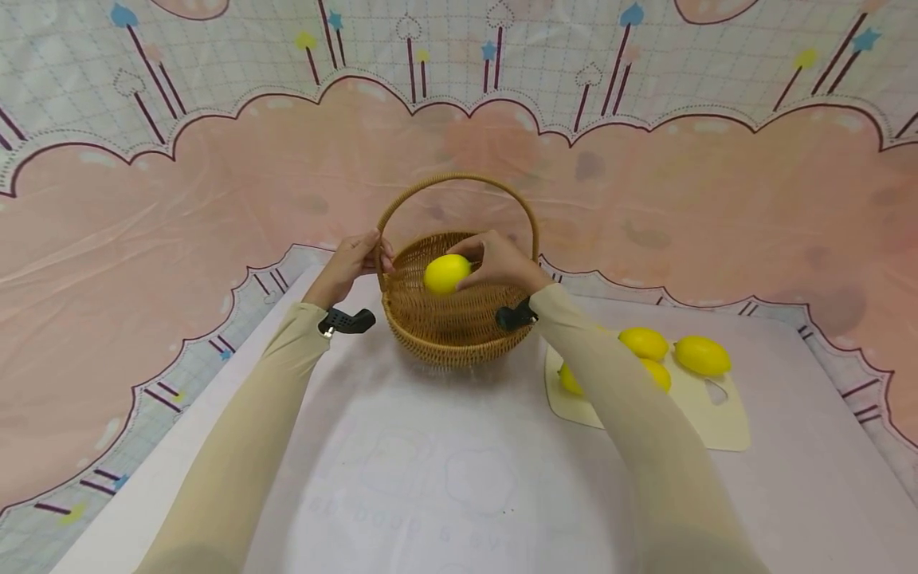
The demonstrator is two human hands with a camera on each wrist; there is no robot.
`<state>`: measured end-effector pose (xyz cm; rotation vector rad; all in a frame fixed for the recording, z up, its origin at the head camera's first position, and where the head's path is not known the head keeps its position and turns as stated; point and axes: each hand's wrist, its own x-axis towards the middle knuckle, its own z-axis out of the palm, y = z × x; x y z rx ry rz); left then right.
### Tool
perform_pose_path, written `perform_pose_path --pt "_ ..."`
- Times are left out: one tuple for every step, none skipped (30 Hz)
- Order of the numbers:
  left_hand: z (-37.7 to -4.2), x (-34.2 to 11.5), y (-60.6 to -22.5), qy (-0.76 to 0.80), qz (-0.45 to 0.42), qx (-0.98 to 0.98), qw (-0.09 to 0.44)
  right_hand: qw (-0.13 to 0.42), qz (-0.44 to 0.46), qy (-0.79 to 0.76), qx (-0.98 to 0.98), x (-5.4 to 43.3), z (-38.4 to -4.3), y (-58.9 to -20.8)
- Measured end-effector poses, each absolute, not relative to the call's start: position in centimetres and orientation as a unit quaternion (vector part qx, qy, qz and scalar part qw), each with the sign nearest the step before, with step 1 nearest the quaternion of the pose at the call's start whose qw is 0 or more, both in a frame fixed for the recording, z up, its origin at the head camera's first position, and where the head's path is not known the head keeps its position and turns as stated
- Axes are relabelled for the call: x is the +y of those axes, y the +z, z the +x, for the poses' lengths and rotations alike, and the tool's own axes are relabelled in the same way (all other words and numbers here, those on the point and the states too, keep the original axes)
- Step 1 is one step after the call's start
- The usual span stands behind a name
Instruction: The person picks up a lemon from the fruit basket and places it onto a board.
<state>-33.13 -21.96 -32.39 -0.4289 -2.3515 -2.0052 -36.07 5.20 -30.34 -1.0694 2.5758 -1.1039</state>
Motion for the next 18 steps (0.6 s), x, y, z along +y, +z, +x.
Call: perform_pose_path --pt "-33.1 -21.9 -32.4 -0.643 -0.138 -0.754 0.01 0.065 -0.355 -0.368 0.857 5.6 -35.7 -30.1" --pt "-33.1 -21.9 -32.3 -0.644 -0.139 -0.752 0.009 0.058 -0.355 -0.368 0.857 5.9 -35.4 -29.9" --pt "-33.0 -21.9 -32.3 -0.644 -0.141 -0.752 0.008 0.052 -0.355 -0.37 0.857 6.3 -35.1 -29.8" --pt "-33.0 -21.9 -32.3 -0.646 -0.141 -0.75 0.007 0.045 -0.353 -0.373 0.857 6.7 -34.8 -29.6" --pt "-32.9 -21.9 -32.3 -0.646 -0.142 -0.75 0.006 0.037 -0.352 -0.373 0.858 7.1 -34.6 -29.6" --pt "-32.9 -21.9 -32.2 -0.647 -0.143 -0.749 0.006 0.03 -0.354 -0.376 0.856 7.5 -34.4 -29.5" --pt "-32.9 -21.9 -32.2 -0.649 -0.143 -0.747 0.005 0.021 -0.355 -0.378 0.855 7.9 -34.3 -29.5" --pt "-32.9 -21.9 -32.2 -0.649 -0.143 -0.747 0.005 0.014 -0.353 -0.381 0.854 8.3 -34.1 -29.4" --pt "-33.0 -21.9 -32.2 -0.648 -0.143 -0.748 0.005 0.007 -0.353 -0.383 0.853 8.7 -34.0 -29.4" --pt "-33.0 -21.9 -32.2 -0.648 -0.141 -0.749 0.005 0.002 -0.353 -0.387 0.852 9.1 -33.8 -29.4" --pt "-33.0 -22.0 -32.2 -0.648 -0.139 -0.749 0.006 -0.002 -0.353 -0.393 0.849 9.6 -33.7 -29.4" --pt "-33.0 -22.0 -32.2 -0.647 -0.137 -0.75 0.006 -0.006 -0.35 -0.399 0.847 10.0 -33.5 -29.4" --pt "-33.0 -22.0 -32.2 -0.647 -0.136 -0.75 0.004 -0.01 -0.344 -0.405 0.847 10.5 -33.3 -29.4" --pt "-33.0 -22.0 -32.2 -0.646 -0.135 -0.751 0.004 -0.011 -0.334 -0.407 0.85 10.9 -33.1 -29.3" --pt "-33.0 -22.0 -32.1 -0.646 -0.135 -0.752 0.003 -0.014 -0.327 -0.408 0.852 11.4 -32.9 -29.3" --pt "-32.9 -21.9 -32.1 -0.645 -0.135 -0.752 0.002 -0.015 -0.32 -0.411 0.853 11.9 -32.8 -29.3" --pt "-32.9 -21.9 -32.1 -0.646 -0.137 -0.751 0.001 -0.017 -0.313 -0.411 0.856 12.4 -32.6 -29.3" --pt "-32.9 -21.9 -32.0 -0.646 -0.139 -0.751 0.0 -0.02 -0.303 -0.404 0.863 12.9 -32.4 -29.2"
